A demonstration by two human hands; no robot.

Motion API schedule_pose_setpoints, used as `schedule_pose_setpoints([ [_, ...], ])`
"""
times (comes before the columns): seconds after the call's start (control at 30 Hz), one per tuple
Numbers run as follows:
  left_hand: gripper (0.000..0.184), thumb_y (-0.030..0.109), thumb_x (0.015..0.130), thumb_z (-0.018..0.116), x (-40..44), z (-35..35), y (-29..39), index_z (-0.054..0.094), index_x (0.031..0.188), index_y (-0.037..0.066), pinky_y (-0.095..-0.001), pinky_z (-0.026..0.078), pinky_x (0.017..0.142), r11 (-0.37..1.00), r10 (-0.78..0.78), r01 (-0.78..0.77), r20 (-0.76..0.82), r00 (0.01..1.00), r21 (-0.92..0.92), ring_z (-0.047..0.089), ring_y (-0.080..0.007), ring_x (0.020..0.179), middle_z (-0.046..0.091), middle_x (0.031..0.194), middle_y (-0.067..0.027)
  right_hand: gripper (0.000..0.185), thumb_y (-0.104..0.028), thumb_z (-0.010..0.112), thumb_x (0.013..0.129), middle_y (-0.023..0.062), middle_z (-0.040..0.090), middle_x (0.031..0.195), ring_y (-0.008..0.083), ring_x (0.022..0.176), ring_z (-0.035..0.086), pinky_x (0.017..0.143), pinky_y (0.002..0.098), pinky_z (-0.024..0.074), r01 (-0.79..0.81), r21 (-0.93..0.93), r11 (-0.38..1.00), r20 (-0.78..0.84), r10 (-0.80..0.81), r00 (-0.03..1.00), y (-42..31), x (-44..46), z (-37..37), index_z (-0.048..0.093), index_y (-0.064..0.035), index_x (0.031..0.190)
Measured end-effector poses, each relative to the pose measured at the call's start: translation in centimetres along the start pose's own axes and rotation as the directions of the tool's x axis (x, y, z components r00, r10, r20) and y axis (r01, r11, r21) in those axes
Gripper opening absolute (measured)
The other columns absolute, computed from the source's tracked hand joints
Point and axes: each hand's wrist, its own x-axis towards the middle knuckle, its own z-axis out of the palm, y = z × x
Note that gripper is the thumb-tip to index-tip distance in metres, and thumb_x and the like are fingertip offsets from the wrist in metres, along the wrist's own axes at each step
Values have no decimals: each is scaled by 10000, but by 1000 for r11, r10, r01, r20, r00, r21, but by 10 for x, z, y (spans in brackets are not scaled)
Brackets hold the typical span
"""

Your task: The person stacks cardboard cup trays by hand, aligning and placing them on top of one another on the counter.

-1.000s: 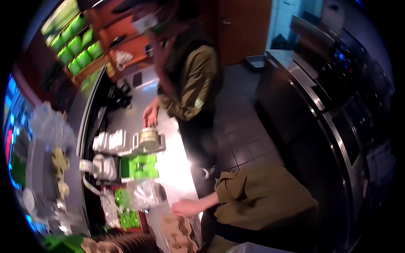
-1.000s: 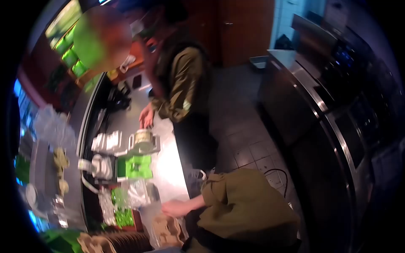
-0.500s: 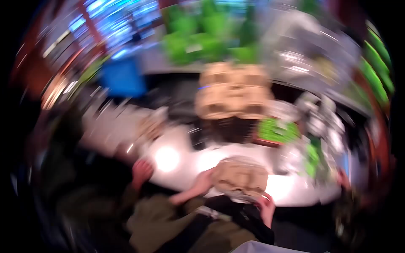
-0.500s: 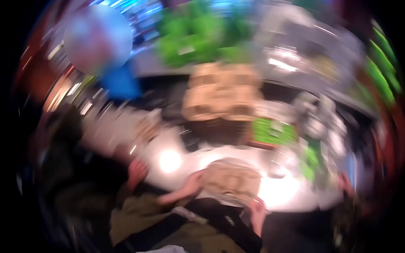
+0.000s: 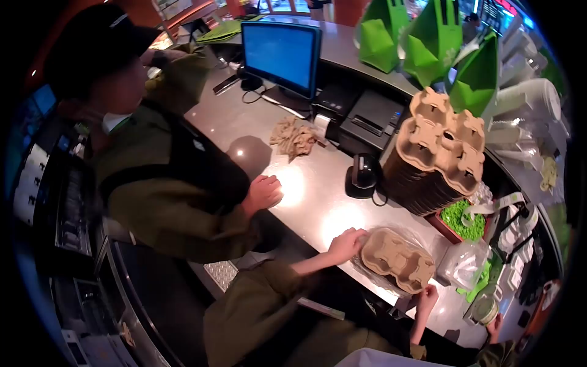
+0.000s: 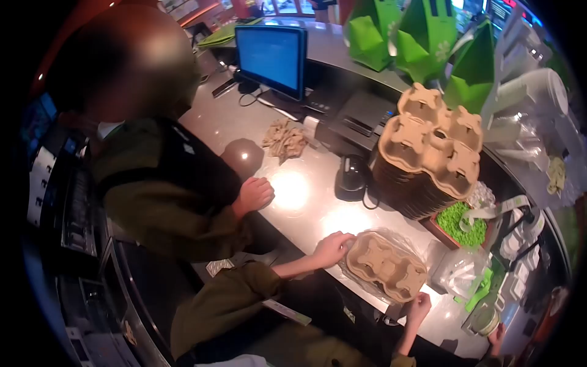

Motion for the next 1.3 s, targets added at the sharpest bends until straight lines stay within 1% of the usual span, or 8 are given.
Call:
schedule_pose_setpoints([
  [0.3,195,81,844,474,50,9,1,517,1029,32,-208,437,621,770,-37,168,220,975,-615,529,-68,679,586,820,-45,165,-179,512,843,-14,527,716,58,651,475,564,193,388,-180,511,841,115,141,983,-65,9,-6,551,-18,838],
  [0.37,178,75,847,468,54,2,2,528,1001,10,-213,442,647,721,-76,303,363,929,-624,529,-71,695,584,823,-41,153,-167,513,843,-16,525,713,55,641,466,571,182,376,-196,546,814,130,148,980,-66,11,-1,548,-18,834],
  [0.63,174,93,674,575,86,15,-23,463,803,59,-390,438,590,993,-115,117,-88,989,11,568,-294,680,572,699,-122,134,-154,519,815,-5,551,710,69,579,488,487,186,369,-319,590,742,232,222,947,-63,48,26,566,-29,832],
  [0.73,135,75,684,534,71,4,-13,490,811,60,-375,437,653,993,-12,-9,-172,985,-122,538,-310,741,532,790,-139,136,-135,514,801,26,549,765,89,679,503,539,191,387,-184,452,873,106,152,983,-60,50,29,559,-20,855],
  [0.83,122,59,731,548,33,-30,25,476,829,54,-336,429,605,886,-293,266,-14,956,-379,535,-248,660,511,708,-120,115,-146,513,818,8,506,737,80,659,476,561,191,379,-154,533,832,67,141,988,-95,21,16,515,-39,858],
  [0.97,125,80,732,583,8,-11,10,477,787,47,-314,423,549,926,-13,-74,-227,974,-370,527,-204,587,505,644,-95,106,-137,524,818,-2,469,689,63,580,425,492,182,328,-118,468,876,134,62,989,-83,9,11,478,-41,815],
  [1.13,159,181,739,543,16,-22,6,519,795,35,-314,444,534,801,-310,370,203,929,-470,565,-199,568,560,656,-112,85,-82,545,745,-9,419,554,62,457,377,424,189,299,-244,341,908,239,167,956,-100,17,-2,487,-53,690],
  [1.3,206,229,757,518,30,-23,7,523,820,33,-342,446,578,934,-198,224,118,973,-279,571,-240,623,575,692,-130,96,-114,552,736,-21,431,577,47,475,392,423,185,309,-402,415,816,341,270,900,-108,27,-10,490,-73,675],
])
